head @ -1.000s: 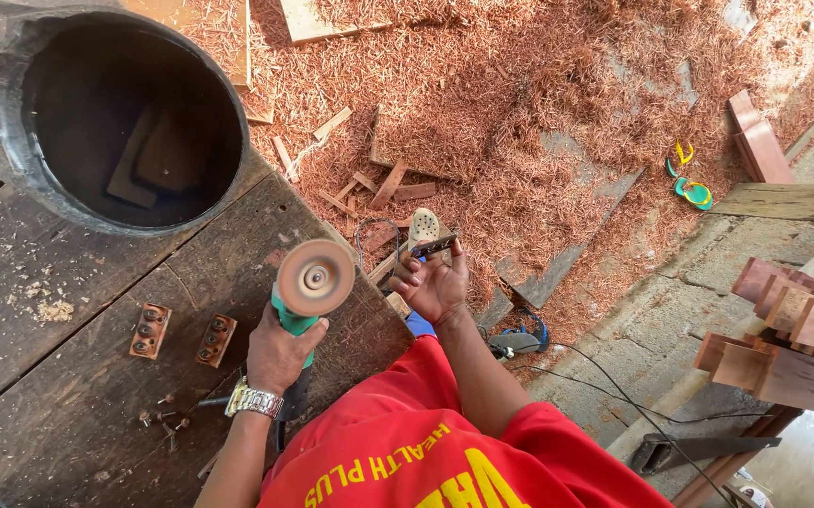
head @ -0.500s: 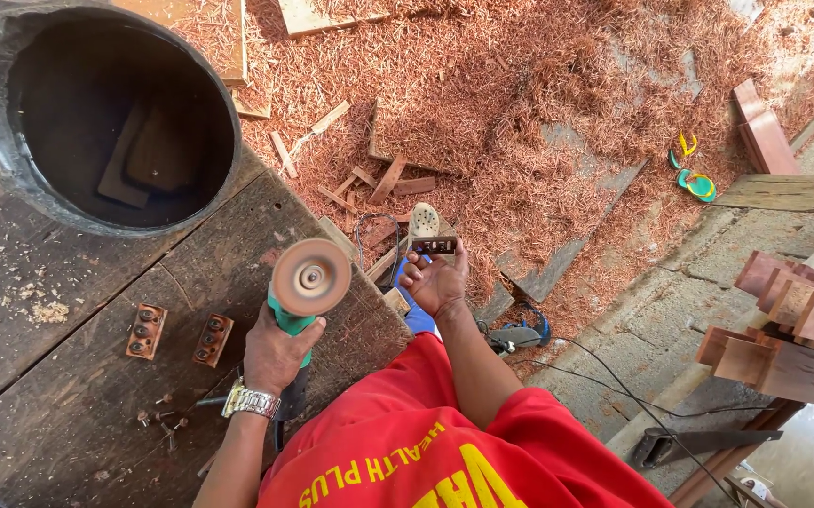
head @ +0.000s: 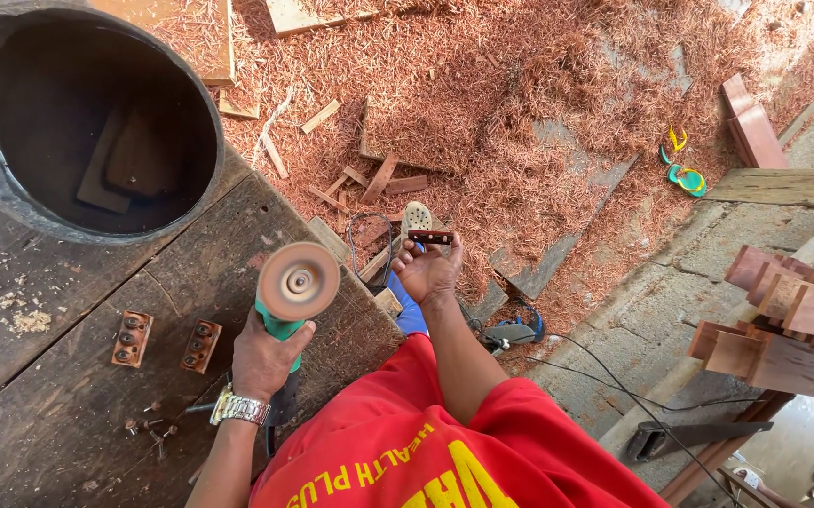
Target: The person holds an angle grinder in one hand and presses small metal plates against its spinning disc, grinding their edges and surfaces. They reposition and flip each plate repeatedly to grind different sides, setting finished plates on the workbench.
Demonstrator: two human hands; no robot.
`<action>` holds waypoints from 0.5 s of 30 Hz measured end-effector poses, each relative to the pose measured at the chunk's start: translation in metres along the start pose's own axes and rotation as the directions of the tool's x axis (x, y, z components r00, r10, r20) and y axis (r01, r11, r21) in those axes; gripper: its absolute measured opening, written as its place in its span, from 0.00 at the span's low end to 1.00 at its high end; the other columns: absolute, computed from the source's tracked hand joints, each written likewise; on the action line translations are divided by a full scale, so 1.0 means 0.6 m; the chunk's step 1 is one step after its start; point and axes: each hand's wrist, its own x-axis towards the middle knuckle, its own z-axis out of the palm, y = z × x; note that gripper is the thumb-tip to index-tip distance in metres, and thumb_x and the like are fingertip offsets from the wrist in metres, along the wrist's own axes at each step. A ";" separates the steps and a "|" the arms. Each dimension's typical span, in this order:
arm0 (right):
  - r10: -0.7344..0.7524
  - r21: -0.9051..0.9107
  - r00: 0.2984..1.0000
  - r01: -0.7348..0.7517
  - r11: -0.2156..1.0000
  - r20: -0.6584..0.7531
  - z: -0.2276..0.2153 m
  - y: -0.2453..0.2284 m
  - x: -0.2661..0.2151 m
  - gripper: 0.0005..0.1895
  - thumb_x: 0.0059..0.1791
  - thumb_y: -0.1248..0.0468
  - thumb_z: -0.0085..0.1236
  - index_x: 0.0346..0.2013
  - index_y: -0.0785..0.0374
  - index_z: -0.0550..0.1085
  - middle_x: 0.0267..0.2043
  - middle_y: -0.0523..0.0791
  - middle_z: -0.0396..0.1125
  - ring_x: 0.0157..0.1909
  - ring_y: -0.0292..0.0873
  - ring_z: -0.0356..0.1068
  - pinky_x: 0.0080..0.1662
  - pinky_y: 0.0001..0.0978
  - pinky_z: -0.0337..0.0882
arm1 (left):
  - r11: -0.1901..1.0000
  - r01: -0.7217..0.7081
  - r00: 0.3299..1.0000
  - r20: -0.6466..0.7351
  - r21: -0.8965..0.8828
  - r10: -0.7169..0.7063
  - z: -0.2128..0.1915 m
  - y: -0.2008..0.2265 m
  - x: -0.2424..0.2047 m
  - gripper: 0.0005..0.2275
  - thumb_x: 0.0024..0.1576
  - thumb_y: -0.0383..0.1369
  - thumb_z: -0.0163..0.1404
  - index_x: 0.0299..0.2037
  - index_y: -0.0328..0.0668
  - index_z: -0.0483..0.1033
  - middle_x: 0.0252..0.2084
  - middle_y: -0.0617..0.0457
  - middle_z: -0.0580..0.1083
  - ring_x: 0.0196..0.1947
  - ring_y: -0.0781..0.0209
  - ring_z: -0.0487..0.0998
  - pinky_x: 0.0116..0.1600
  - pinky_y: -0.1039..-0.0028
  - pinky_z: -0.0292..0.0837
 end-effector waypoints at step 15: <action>-0.014 -0.087 0.997 0.008 0.996 -0.077 -0.023 -0.002 0.006 0.41 0.48 0.24 0.40 0.45 0.60 0.70 0.30 0.46 0.64 0.30 0.42 0.54 0.33 0.38 0.54 | 0.999 -0.001 1.000 0.010 -0.035 0.001 -0.004 0.005 -0.002 0.39 0.44 0.51 0.63 0.62 0.33 0.67 0.45 0.36 0.80 0.43 0.43 0.84 0.44 0.58 0.81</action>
